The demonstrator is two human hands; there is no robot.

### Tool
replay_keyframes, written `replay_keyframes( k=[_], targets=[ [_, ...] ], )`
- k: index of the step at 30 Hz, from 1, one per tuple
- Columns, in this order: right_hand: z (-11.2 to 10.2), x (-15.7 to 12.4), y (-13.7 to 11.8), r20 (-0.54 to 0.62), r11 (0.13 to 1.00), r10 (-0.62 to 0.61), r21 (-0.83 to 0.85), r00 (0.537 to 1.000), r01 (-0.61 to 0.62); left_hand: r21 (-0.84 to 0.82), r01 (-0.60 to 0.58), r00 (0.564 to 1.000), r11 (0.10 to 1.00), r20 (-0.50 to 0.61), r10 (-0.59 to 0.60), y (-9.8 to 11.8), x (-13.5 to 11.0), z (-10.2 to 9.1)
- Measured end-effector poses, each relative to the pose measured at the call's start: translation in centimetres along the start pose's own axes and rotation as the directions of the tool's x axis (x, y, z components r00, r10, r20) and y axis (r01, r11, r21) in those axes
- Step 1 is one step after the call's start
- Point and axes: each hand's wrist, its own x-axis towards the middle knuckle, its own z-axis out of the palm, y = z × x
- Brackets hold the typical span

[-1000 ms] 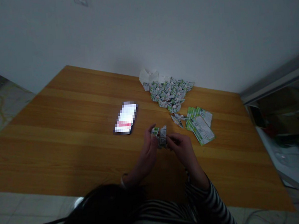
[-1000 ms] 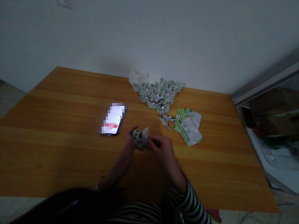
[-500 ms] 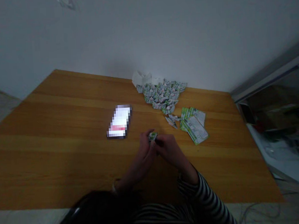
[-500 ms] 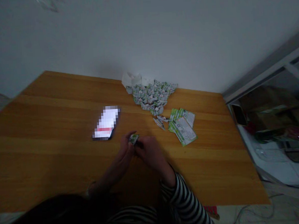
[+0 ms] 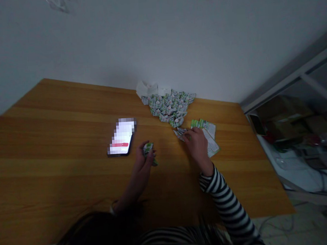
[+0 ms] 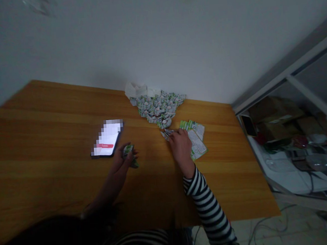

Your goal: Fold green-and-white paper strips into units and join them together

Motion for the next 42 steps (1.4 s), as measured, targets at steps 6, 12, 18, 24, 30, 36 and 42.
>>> replay_keyframes(
  k=[6, 12, 18, 24, 30, 36, 42],
  targets=[
    [1.8, 0.6, -0.3, 0.048, 0.988, -0.049, -0.147, 0.998, 0.055, -0.02, 0.018, 1.0, 1.0, 0.005, -0.018, -0.1, -0.4, 0.1],
    [0.6, -0.6, -1.7, 0.036, 0.896, 0.092, 0.433, 0.995, -0.099, -0.189, 0.021, 1.0, 0.982, 0.004, -0.021, -0.2, 0.0, 0.3],
    [-0.3, -3.9, -5.5, 0.347, 0.391, 0.024, 0.86, 0.938, -0.328, -0.41, -0.022, 1.0, 0.912, -0.01, 0.02, -2.3, 2.0, 0.5],
    [0.1, -4.3, -6.3, 0.424, 0.305, 0.02, 0.86, 0.905, -0.41, -0.435, -0.022, 1.0, 0.9, -0.027, 0.012, -4.4, 2.8, 1.0],
    [0.0, -4.6, -6.0, 0.492, 0.274, 0.019, 0.834, 0.87, -0.478, -0.411, -0.035, 0.998, 0.911, -0.058, 0.012, -4.8, 3.3, 1.5],
    [0.8, -4.8, -5.5, 0.53, 0.225, -0.006, 0.827, 0.848, -0.515, -0.348, -0.001, 1.0, 0.937, -0.022, -0.007, -3.7, 2.2, 1.7],
    [1.5, -4.9, -4.9, 0.552, 0.18, -0.038, 0.824, 0.833, -0.538, -0.39, -0.022, 0.999, 0.921, 0.016, 0.03, -3.2, 1.2, 2.1]
  ],
)
